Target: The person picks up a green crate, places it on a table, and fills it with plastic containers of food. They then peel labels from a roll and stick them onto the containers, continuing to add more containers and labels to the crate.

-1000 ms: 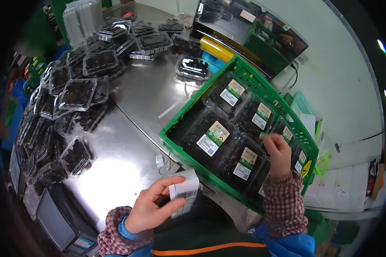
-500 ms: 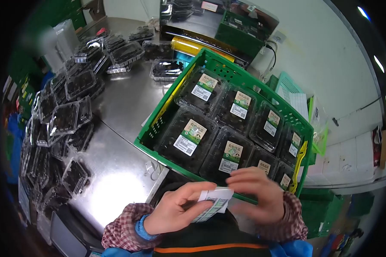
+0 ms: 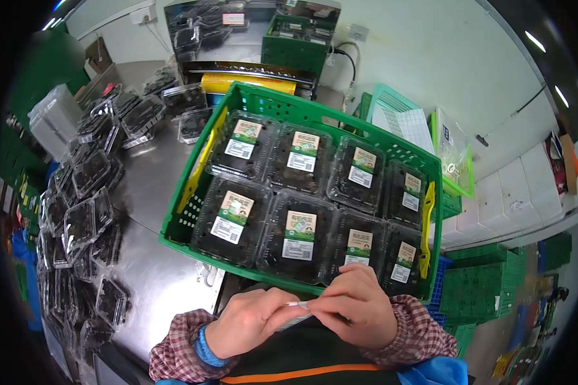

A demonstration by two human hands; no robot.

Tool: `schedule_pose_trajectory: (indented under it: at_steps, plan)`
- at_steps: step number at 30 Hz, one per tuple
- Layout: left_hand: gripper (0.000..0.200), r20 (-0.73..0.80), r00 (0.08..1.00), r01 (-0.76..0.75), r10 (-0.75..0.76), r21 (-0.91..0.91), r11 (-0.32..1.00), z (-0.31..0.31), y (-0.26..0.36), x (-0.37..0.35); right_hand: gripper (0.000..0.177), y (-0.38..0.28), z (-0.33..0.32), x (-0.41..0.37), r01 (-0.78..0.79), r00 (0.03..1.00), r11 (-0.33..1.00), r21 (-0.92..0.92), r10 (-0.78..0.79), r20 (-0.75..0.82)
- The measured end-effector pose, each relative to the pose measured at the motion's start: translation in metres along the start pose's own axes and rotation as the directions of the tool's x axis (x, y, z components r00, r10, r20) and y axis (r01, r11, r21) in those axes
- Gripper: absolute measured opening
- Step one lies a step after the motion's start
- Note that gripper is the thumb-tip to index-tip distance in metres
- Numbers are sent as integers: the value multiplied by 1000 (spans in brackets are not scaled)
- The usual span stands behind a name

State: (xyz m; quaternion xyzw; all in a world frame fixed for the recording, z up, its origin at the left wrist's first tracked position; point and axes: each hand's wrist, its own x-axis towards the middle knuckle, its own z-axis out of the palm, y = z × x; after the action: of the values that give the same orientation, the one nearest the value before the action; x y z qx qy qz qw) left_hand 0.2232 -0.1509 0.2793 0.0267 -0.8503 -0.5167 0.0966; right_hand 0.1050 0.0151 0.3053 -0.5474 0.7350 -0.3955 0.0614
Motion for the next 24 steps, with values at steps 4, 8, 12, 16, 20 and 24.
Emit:
schedule_pose_trajectory:
  at_steps: [4,8,12,16,20,24]
  plan:
    - [26,50,985,171,-168,-54,984,4,-1,-1,16,30,-26,-26,-416,843,842,344,499,-201]
    - [30,158,945,324,-286,-342,882,0,18,-3,29,138,6,-49,-581,618,643,499,747,-244]
    - [30,361,888,3,285,-624,781,-13,36,0,33,137,-16,-57,-614,700,784,91,594,-396]
    - [21,258,729,-166,634,-832,529,-5,66,9,22,138,-81,-98,-578,437,517,631,849,-296]
    - [16,93,745,-208,661,-908,363,6,81,30,23,175,-65,-136,-848,318,338,408,941,-118]
    - [17,-69,676,-359,734,-901,245,28,90,47,37,165,-66,-130,-827,523,562,-6,765,-376]
